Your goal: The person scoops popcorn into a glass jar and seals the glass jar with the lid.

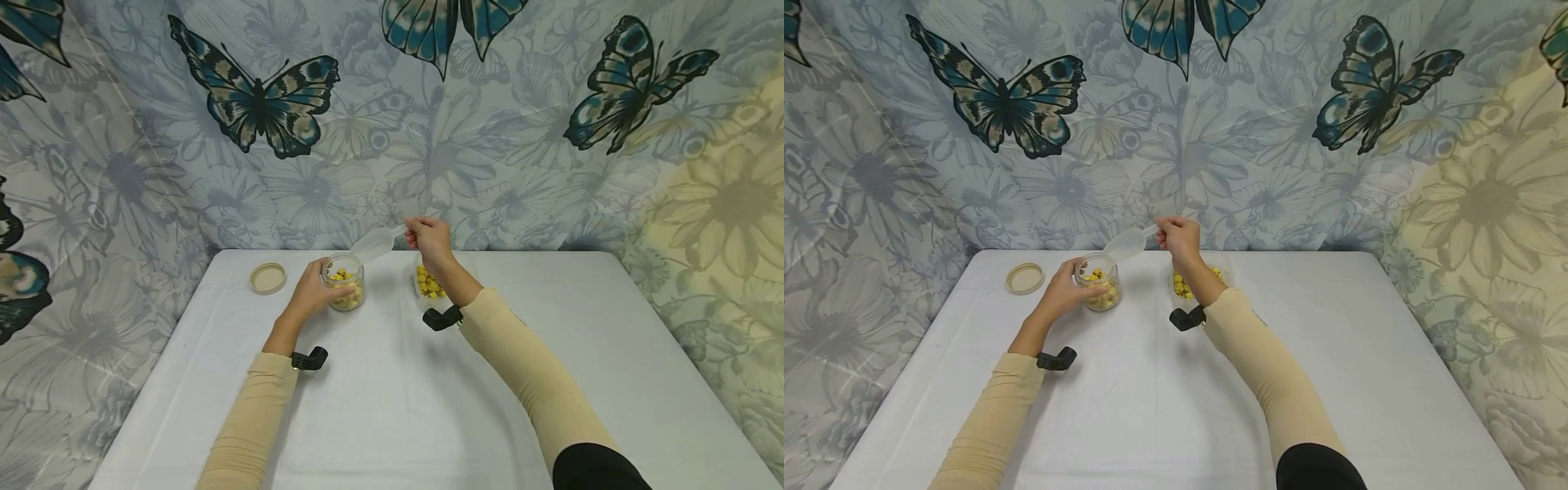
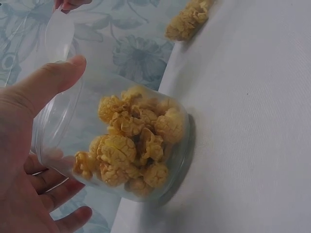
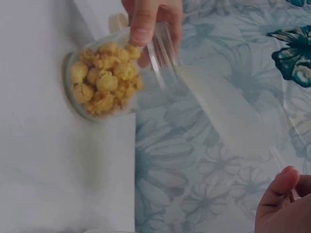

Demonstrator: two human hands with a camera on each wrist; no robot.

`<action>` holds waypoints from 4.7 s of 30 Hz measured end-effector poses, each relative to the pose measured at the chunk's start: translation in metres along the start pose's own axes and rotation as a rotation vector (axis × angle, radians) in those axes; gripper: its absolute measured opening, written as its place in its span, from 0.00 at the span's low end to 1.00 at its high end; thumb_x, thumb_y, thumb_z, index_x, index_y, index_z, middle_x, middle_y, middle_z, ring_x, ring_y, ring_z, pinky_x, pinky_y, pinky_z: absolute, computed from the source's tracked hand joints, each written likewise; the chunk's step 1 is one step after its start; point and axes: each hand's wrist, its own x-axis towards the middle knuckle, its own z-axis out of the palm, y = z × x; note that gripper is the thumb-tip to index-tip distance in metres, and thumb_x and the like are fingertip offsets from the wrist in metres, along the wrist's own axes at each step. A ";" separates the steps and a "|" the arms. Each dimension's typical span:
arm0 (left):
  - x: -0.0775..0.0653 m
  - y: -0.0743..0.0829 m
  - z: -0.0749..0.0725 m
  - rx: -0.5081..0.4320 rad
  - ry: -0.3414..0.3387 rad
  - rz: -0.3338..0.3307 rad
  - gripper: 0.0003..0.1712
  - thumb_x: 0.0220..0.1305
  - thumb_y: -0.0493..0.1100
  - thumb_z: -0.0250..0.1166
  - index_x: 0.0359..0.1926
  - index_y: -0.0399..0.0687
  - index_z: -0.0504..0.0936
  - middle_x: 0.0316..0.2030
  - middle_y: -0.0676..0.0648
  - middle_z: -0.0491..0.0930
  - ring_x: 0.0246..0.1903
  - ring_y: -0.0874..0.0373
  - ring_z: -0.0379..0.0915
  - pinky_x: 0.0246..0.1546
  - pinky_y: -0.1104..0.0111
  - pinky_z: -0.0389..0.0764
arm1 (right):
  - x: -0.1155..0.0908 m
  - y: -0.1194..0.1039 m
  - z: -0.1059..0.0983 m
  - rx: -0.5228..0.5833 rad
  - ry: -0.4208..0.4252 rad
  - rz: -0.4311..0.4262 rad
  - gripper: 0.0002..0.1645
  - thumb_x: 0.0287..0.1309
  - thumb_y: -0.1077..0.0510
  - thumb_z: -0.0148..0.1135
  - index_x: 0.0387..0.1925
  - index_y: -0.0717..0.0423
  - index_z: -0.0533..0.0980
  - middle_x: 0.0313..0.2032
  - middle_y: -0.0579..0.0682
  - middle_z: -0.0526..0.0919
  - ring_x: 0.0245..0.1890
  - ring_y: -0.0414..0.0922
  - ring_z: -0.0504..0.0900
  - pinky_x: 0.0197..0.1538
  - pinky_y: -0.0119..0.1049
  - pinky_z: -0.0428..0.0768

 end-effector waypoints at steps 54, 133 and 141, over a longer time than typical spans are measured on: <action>-0.001 0.024 -0.007 0.029 0.011 0.148 0.61 0.49 0.60 0.74 0.76 0.46 0.50 0.76 0.39 0.45 0.75 0.39 0.43 0.70 0.40 0.56 | -0.001 -0.011 -0.049 0.158 0.009 -0.019 0.16 0.68 0.60 0.57 0.50 0.70 0.75 0.18 0.45 0.78 0.17 0.36 0.74 0.20 0.23 0.73; 0.011 0.067 0.114 -0.035 -0.180 0.271 0.51 0.56 0.57 0.71 0.74 0.46 0.57 0.73 0.41 0.57 0.73 0.44 0.52 0.71 0.49 0.61 | -0.001 -0.002 -0.147 -0.197 0.271 -0.139 0.09 0.65 0.59 0.59 0.32 0.60 0.80 0.14 0.38 0.76 0.14 0.33 0.71 0.18 0.23 0.71; 0.015 0.056 0.127 -0.041 -0.182 0.249 0.55 0.55 0.62 0.71 0.75 0.47 0.54 0.73 0.40 0.57 0.73 0.43 0.53 0.72 0.51 0.60 | -0.001 0.008 -0.150 -0.378 0.294 -0.196 0.15 0.67 0.57 0.57 0.39 0.68 0.79 0.15 0.37 0.75 0.15 0.32 0.72 0.21 0.23 0.72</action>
